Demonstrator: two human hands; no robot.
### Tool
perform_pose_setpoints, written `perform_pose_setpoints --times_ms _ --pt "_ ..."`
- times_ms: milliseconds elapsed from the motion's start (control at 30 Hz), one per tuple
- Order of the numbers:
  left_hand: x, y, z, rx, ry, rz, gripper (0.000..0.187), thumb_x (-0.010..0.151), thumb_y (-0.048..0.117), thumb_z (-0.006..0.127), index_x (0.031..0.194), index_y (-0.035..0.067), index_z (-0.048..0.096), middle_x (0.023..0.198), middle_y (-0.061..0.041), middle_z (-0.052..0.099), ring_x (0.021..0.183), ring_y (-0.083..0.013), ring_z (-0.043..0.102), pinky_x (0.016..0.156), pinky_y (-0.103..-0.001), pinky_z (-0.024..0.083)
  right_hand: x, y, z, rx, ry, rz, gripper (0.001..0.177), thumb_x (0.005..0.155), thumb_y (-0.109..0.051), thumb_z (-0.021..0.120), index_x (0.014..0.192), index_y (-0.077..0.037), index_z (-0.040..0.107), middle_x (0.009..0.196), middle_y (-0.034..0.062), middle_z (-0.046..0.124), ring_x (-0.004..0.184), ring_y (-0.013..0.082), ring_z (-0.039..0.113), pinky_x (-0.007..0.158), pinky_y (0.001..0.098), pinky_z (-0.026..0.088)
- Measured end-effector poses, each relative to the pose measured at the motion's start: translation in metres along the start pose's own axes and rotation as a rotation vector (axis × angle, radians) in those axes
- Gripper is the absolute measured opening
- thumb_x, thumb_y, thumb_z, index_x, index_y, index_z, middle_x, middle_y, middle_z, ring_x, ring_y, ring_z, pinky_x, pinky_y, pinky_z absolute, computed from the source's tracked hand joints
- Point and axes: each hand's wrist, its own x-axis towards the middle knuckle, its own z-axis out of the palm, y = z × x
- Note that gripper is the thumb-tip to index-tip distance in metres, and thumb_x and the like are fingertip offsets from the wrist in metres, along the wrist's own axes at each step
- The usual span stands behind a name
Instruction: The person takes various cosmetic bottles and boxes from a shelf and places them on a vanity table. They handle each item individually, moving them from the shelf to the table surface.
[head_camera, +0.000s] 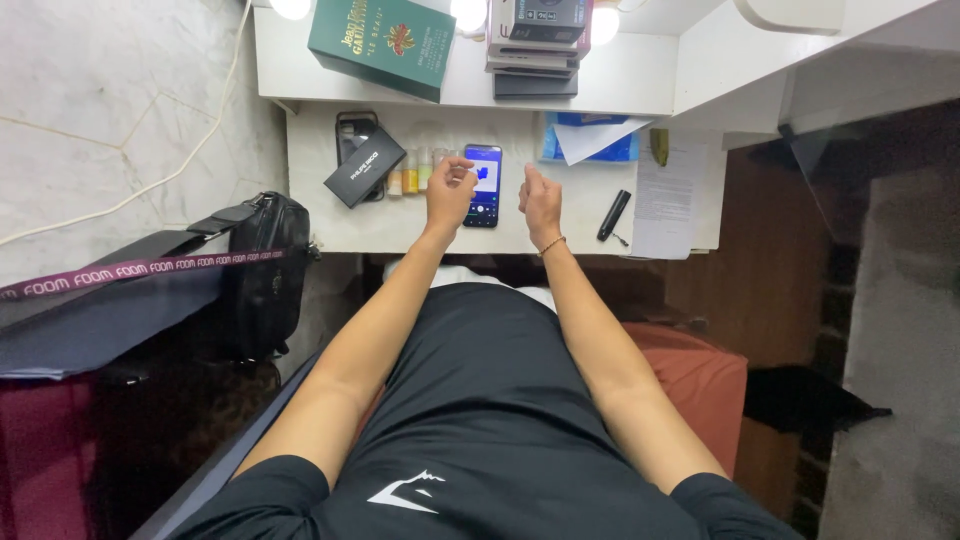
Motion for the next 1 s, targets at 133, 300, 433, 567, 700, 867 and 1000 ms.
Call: perform_pose_setpoints --times_ms 133,300,433,567,700,867,1000 --pt "-0.012 0.02 0.001 -0.016 -0.015 0.001 0.022 0.083 0.007 0.046 0.096 0.014 0.063 0.075 0.001 0.058 0.061 -0.0083 0.056 0.062 -0.026 0.049 0.0 -0.002 -0.001 0.02 -0.005 0.002 0.057 0.104 -0.049 0.035 0.054 -0.021 0.035 0.039 -0.0068 0.025 0.033 0.0047 0.03 0.034 0.0181 0.025" --pt "-0.008 0.024 0.002 -0.14 -0.086 -0.003 0.012 0.083 0.012 0.044 0.087 0.015 0.055 0.062 0.005 0.037 0.051 -0.0074 0.045 0.053 -0.021 0.042 0.001 -0.006 -0.001 0.059 -0.037 -0.179 0.023 0.108 -0.019 0.021 0.107 -0.014 0.043 0.061 -0.0024 0.038 0.046 0.0063 0.04 0.044 0.0182 0.041" --pt "-0.013 0.042 0.003 -0.183 -0.113 -0.021 0.017 0.089 0.024 0.045 0.074 0.018 0.05 0.058 0.009 0.033 0.048 -0.0042 0.039 0.049 -0.019 0.038 -0.012 -0.032 -0.003 0.147 -0.073 -0.214 0.046 0.081 0.013 0.042 0.12 -0.011 0.041 0.113 0.0121 0.062 0.095 0.0183 0.066 0.072 0.0224 0.055" --pt "-0.014 0.048 0.016 -0.213 -0.118 -0.028 0.05 0.098 0.035 0.045 0.051 0.021 0.035 0.043 0.008 0.026 0.037 -0.0044 0.029 0.041 -0.018 0.024 -0.015 -0.043 -0.011 0.248 0.003 -0.216 0.01 0.092 -0.01 0.044 0.102 -0.012 0.047 0.092 0.0068 0.056 0.082 0.0159 0.061 0.069 0.025 0.053" --pt "0.002 0.032 0.047 -0.26 -0.238 -0.038 0.06 0.098 0.037 0.049 0.043 0.019 0.032 0.036 0.006 0.025 0.032 -0.0055 0.03 0.036 -0.018 0.02 -0.017 -0.043 -0.036 0.476 0.033 -0.221 0.026 0.087 -0.023 0.042 0.066 -0.017 0.029 0.06 -0.0029 0.023 0.051 0.014 0.033 0.05 0.0269 0.035" --pt "-0.026 0.074 0.089 -0.199 -0.405 -0.083 0.055 0.094 0.025 0.054 0.044 0.022 0.03 0.038 0.008 0.019 0.029 -0.0033 0.023 0.031 -0.017 0.017 -0.027 -0.042 -0.081 0.619 0.157 -0.255 0.045 0.093 -0.023 0.041 0.056 -0.02 0.016 0.053 -0.0059 0.007 0.042 0.0101 0.012 0.041 0.0235 0.016" --pt "-0.041 0.088 0.136 -0.125 -0.574 -0.106 0.054 0.094 0.025 0.052 0.045 0.022 0.029 0.04 0.007 0.018 0.029 -0.0043 0.021 0.029 -0.019 0.018 -0.043 -0.047 -0.126 0.652 0.288 -0.227 0.056 0.1 -0.028 0.045 0.054 -0.021 0.014 0.045 -0.0072 0.006 0.037 0.008 0.008 0.037 0.0234 0.011"
